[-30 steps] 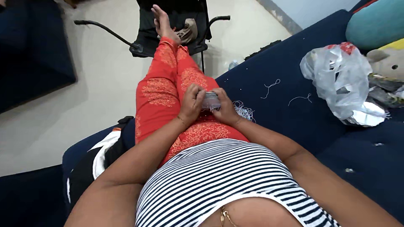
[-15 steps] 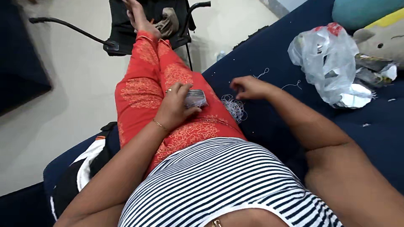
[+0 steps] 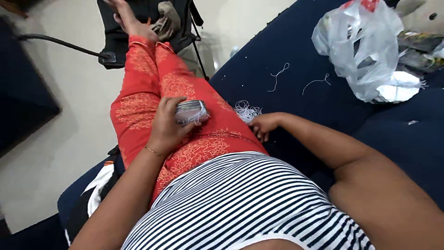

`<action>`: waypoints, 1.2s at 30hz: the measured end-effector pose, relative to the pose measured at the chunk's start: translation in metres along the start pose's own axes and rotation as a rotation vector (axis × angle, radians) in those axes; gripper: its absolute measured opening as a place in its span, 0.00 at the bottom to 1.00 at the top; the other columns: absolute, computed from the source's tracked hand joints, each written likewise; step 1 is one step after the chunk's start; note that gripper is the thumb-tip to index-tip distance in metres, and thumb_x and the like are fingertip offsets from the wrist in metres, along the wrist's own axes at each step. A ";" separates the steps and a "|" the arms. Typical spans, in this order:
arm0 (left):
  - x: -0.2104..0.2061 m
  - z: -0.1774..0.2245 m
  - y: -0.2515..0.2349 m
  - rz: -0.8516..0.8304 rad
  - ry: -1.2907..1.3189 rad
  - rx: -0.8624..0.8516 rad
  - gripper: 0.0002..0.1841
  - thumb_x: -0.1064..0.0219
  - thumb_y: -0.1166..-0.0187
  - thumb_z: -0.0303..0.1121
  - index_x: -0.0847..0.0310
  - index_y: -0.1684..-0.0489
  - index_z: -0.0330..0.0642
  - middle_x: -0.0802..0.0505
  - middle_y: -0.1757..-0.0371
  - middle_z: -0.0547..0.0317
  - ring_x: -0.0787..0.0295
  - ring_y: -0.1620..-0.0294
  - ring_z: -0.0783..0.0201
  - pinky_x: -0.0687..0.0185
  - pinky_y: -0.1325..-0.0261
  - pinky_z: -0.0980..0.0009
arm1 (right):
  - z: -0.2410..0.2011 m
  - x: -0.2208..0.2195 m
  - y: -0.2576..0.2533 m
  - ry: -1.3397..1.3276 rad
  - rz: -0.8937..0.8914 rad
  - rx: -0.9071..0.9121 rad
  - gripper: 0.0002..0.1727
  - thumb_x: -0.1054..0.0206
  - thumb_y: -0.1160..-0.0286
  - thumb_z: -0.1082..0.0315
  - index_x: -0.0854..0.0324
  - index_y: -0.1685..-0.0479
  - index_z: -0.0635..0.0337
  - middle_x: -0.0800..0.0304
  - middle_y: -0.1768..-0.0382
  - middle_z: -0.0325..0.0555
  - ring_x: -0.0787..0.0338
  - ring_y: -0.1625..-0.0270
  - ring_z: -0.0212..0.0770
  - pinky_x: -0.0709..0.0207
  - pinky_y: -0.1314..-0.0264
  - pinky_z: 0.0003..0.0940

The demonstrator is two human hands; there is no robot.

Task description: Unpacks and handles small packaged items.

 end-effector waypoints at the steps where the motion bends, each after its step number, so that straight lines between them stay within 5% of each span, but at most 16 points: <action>1: 0.001 0.001 0.000 0.008 -0.005 0.002 0.39 0.15 0.46 0.30 0.25 0.30 0.28 0.17 0.40 0.29 0.18 0.40 0.34 0.21 0.37 0.39 | -0.001 0.005 0.001 -0.053 0.016 0.035 0.31 0.39 0.22 0.85 0.34 0.18 0.64 0.10 0.43 0.63 0.06 0.55 0.55 0.12 0.53 0.51; 4: 0.004 0.002 -0.001 0.018 -0.012 -0.007 0.39 0.16 0.47 0.30 0.26 0.30 0.26 0.17 0.40 0.28 0.18 0.39 0.34 0.22 0.35 0.40 | -0.004 0.019 0.002 -0.122 0.087 0.070 0.39 0.37 0.24 0.86 0.43 0.10 0.60 0.12 0.35 0.62 0.06 0.52 0.55 0.12 0.50 0.50; 9: 0.008 -0.005 0.007 0.043 -0.007 -0.016 0.41 0.18 0.39 0.44 0.28 0.29 0.25 0.18 0.39 0.28 0.19 0.38 0.38 0.24 0.32 0.45 | 0.000 0.054 0.010 -0.130 0.227 0.126 0.41 0.35 0.26 0.86 0.39 0.10 0.55 0.08 0.38 0.55 0.04 0.57 0.50 0.10 0.54 0.46; 13: 0.013 -0.004 0.013 0.066 0.009 0.007 0.41 0.19 0.40 0.43 0.29 0.29 0.25 0.18 0.38 0.27 0.20 0.36 0.38 0.26 0.30 0.46 | -0.001 0.084 0.035 -0.040 0.331 0.100 0.28 0.34 0.25 0.84 0.24 0.23 0.59 0.07 0.45 0.57 0.05 0.54 0.52 0.11 0.52 0.48; 17: 0.013 -0.009 0.015 0.083 0.003 -0.001 0.42 0.18 0.41 0.44 0.29 0.29 0.25 0.18 0.39 0.29 0.20 0.35 0.40 0.27 0.28 0.49 | -0.017 0.100 0.054 0.249 0.469 0.123 0.14 0.28 0.26 0.77 0.13 0.43 0.61 0.06 0.61 0.53 0.07 0.65 0.48 0.12 0.55 0.49; 19: 0.014 -0.010 0.016 0.081 0.005 0.002 0.42 0.18 0.42 0.44 0.29 0.30 0.24 0.18 0.37 0.28 0.20 0.34 0.41 0.27 0.27 0.49 | -0.032 0.085 0.047 0.477 0.544 0.257 0.13 0.25 0.35 0.78 0.08 0.52 0.59 0.06 0.60 0.51 0.08 0.53 0.52 0.17 0.44 0.59; 21: 0.016 -0.010 0.017 0.072 -0.004 0.017 0.43 0.18 0.42 0.45 0.30 0.29 0.25 0.18 0.37 0.30 0.20 0.33 0.42 0.26 0.27 0.49 | -0.042 0.059 0.030 0.637 0.606 0.439 0.14 0.20 0.44 0.77 0.07 0.56 0.57 0.07 0.52 0.51 0.13 0.39 0.57 0.20 0.35 0.60; 23: 0.018 -0.011 0.020 0.078 -0.004 0.020 0.43 0.17 0.42 0.46 0.30 0.29 0.26 0.18 0.37 0.31 0.20 0.34 0.43 0.26 0.28 0.49 | -0.046 0.047 0.014 0.719 0.680 0.538 0.12 0.20 0.46 0.78 0.09 0.61 0.60 0.11 0.50 0.55 0.16 0.37 0.60 0.21 0.37 0.59; 26: 0.017 -0.013 0.025 0.103 0.017 0.007 0.42 0.17 0.41 0.44 0.30 0.29 0.25 0.18 0.38 0.31 0.19 0.35 0.44 0.25 0.28 0.50 | -0.025 0.055 -0.002 0.698 0.783 0.423 0.15 0.18 0.41 0.71 0.10 0.53 0.61 0.15 0.41 0.61 0.19 0.32 0.64 0.23 0.35 0.63; 30: 0.014 -0.013 0.024 0.133 0.038 -0.008 0.41 0.17 0.43 0.40 0.29 0.31 0.25 0.17 0.38 0.31 0.19 0.35 0.44 0.25 0.28 0.51 | 0.003 0.101 0.016 0.388 1.048 0.325 0.09 0.31 0.24 0.71 0.10 0.52 0.66 0.10 0.50 0.62 0.10 0.42 0.61 0.18 0.37 0.62; 36: 0.008 -0.009 0.015 0.068 0.059 -0.001 0.40 0.17 0.45 0.36 0.28 0.29 0.27 0.18 0.38 0.33 0.19 0.37 0.42 0.24 0.31 0.47 | 0.014 0.146 0.068 0.083 0.904 0.125 0.13 0.35 0.15 0.63 0.10 0.52 0.64 0.07 0.63 0.53 0.08 0.62 0.47 0.14 0.50 0.51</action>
Point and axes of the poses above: each hand's wrist, its own y-axis away from the middle knuckle, its own x-axis out of the back of the hand, z = x × y, the point moved 6 cm from there along -y, towards the middle knuckle
